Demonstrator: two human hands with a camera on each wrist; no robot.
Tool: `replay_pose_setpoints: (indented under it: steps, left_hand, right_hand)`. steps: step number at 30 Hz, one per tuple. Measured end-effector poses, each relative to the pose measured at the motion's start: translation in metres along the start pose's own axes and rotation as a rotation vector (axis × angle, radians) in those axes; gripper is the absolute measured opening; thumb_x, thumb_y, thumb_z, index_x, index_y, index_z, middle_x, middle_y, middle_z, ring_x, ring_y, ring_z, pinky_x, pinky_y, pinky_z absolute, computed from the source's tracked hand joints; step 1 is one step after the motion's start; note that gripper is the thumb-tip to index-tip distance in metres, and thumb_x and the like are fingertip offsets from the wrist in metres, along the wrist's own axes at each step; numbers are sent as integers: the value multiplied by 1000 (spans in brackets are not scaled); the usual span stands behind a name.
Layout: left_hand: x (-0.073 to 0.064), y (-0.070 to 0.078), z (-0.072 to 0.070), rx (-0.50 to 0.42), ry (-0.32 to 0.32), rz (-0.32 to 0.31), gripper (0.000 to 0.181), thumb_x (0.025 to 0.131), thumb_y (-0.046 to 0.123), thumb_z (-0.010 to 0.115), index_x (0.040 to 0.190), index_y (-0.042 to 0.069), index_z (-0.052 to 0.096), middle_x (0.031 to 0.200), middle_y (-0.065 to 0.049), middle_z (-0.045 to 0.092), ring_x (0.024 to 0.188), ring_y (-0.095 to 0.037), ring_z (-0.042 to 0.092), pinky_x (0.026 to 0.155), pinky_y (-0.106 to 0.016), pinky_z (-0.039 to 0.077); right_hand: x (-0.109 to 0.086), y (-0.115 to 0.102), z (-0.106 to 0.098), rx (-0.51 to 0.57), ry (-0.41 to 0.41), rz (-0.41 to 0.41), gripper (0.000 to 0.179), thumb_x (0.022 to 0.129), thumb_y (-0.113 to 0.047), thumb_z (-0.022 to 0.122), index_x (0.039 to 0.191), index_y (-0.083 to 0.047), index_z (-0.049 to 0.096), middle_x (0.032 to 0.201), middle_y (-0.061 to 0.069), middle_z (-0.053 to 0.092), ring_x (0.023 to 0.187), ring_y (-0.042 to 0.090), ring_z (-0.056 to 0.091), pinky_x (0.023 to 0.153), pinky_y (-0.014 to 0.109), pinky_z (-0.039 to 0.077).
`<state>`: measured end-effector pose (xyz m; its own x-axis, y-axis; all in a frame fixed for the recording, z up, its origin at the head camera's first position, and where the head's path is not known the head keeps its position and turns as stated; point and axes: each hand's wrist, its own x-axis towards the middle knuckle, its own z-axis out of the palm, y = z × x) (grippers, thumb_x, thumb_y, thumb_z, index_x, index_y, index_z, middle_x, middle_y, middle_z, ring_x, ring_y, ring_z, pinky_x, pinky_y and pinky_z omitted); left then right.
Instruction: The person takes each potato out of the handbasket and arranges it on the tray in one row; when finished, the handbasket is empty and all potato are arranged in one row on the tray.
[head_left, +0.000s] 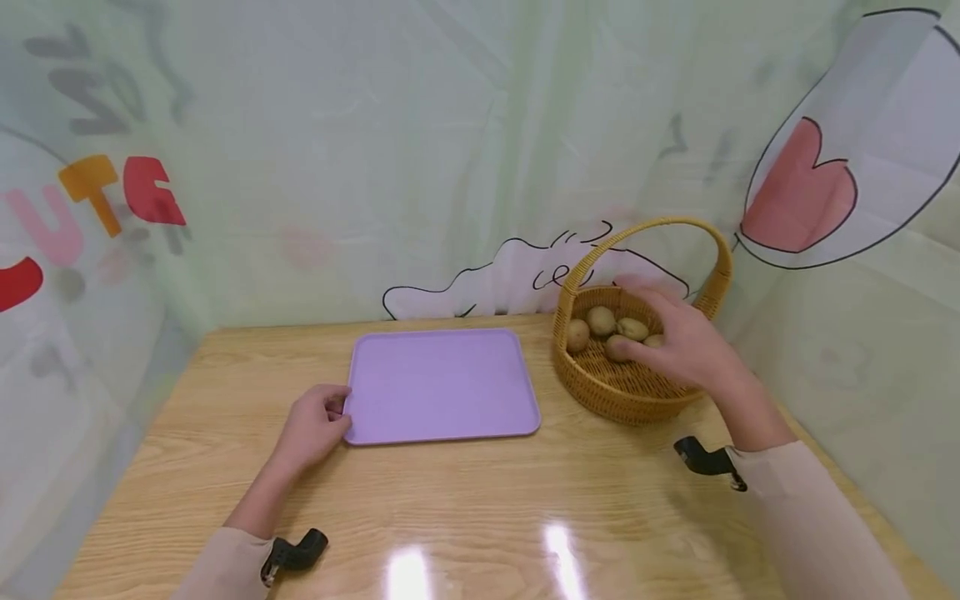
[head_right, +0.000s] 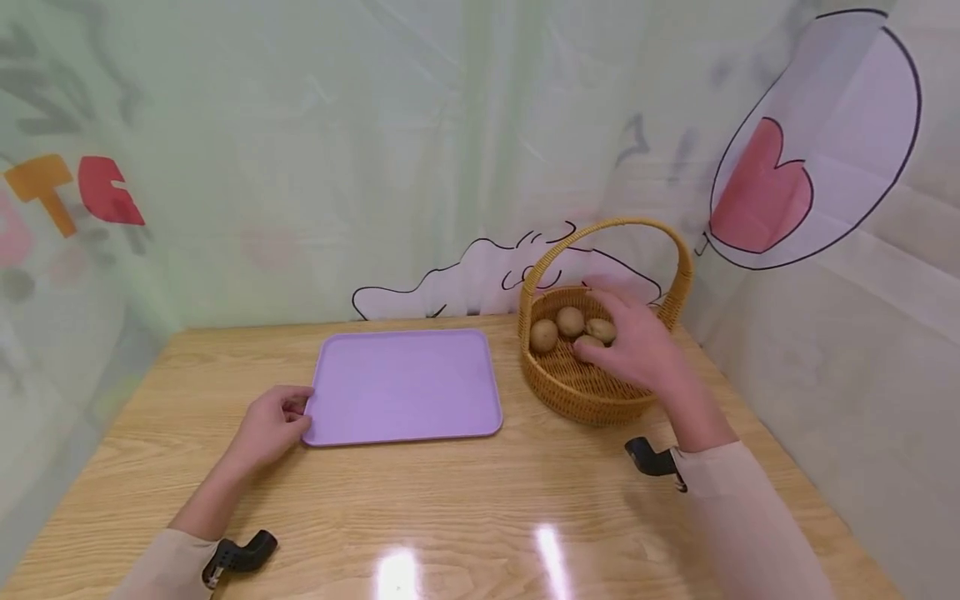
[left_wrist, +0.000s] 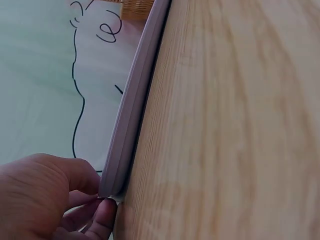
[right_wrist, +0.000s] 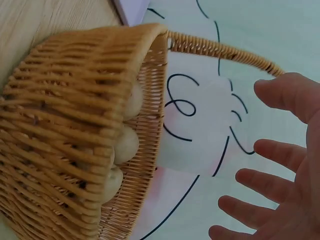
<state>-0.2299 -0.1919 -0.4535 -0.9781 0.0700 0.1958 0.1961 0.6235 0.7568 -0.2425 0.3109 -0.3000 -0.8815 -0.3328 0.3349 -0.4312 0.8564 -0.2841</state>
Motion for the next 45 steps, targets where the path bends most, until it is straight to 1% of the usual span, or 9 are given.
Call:
replay_pose_setpoints:
  steps: [3, 5, 9, 11, 20, 27, 32, 37, 45]
  left_hand:
    - [0, -2, 0, -17, 2, -6, 47, 77, -4, 63, 123, -10, 59, 97, -17, 64, 80, -21, 60, 67, -26, 52]
    - [0, -3, 0, -63, 1, -25, 47, 76, -5, 62, 124, -10, 59, 94, -17, 63, 80, -20, 59, 65, -23, 50]
    - [1, -7, -1, -156, -3, -63, 47, 77, -7, 63, 124, -9, 60, 93, -16, 62, 81, -19, 57, 65, -20, 49]
    - [1, -9, -1, -176, -4, -74, 46, 78, -7, 64, 124, -9, 60, 94, -16, 62, 81, -19, 56, 66, -19, 49]
    - [1, -10, -1, -187, 9, -97, 44, 80, -4, 66, 123, -6, 62, 95, -15, 63, 82, -19, 57, 67, -19, 49]
    - [2, -17, 3, -201, 19, -73, 42, 82, -2, 68, 123, -5, 62, 101, -15, 63, 84, -20, 59, 69, -20, 51]
    - [0, -19, 4, -197, 25, -63, 41, 83, -1, 69, 123, -3, 62, 101, -15, 63, 84, -20, 59, 70, -20, 51]
    - [0, -21, 5, -188, 33, -60, 41, 82, 0, 69, 123, -2, 63, 103, -14, 63, 84, -20, 59, 70, -20, 51]
    - [0, -23, 7, -198, 54, -32, 41, 81, -1, 70, 121, -2, 64, 98, -13, 63, 81, -19, 60, 69, -20, 51]
  right_hand:
    - [5, 8, -1, -2, -22, 15, 78, 85, -32, 73, 152, -24, 34, 152, 6, 36, 134, 41, 35, 100, 63, 33]
    - [10, 11, -2, -3, -37, 35, 73, 86, -28, 71, 150, -22, 38, 150, 9, 39, 133, 41, 36, 100, 63, 33]
    - [21, 17, -6, -8, -84, 91, 67, 88, -31, 68, 147, -17, 41, 148, 12, 41, 134, 41, 35, 102, 63, 31]
    - [25, 19, -7, -4, -109, 114, 66, 89, -33, 68, 146, -14, 42, 147, 13, 42, 134, 42, 35, 101, 63, 31]
    - [44, 32, 1, 4, -173, 157, 63, 89, -31, 66, 143, -9, 43, 141, 23, 45, 127, 45, 40, 98, 63, 35]
    - [53, 47, 12, -6, -176, 147, 65, 86, -23, 69, 143, -6, 43, 138, 26, 48, 126, 45, 43, 99, 62, 36]
    - [62, 51, 18, -52, -191, 144, 63, 86, -26, 67, 141, -5, 46, 133, 26, 52, 120, 44, 49, 96, 60, 38]
    - [73, 52, 26, -96, -205, 123, 59, 88, -31, 67, 139, -8, 49, 126, 24, 58, 109, 40, 56, 88, 57, 43]
    - [81, 53, 37, 9, -270, 146, 59, 86, -23, 70, 140, -12, 49, 125, 23, 57, 110, 38, 55, 90, 56, 43]
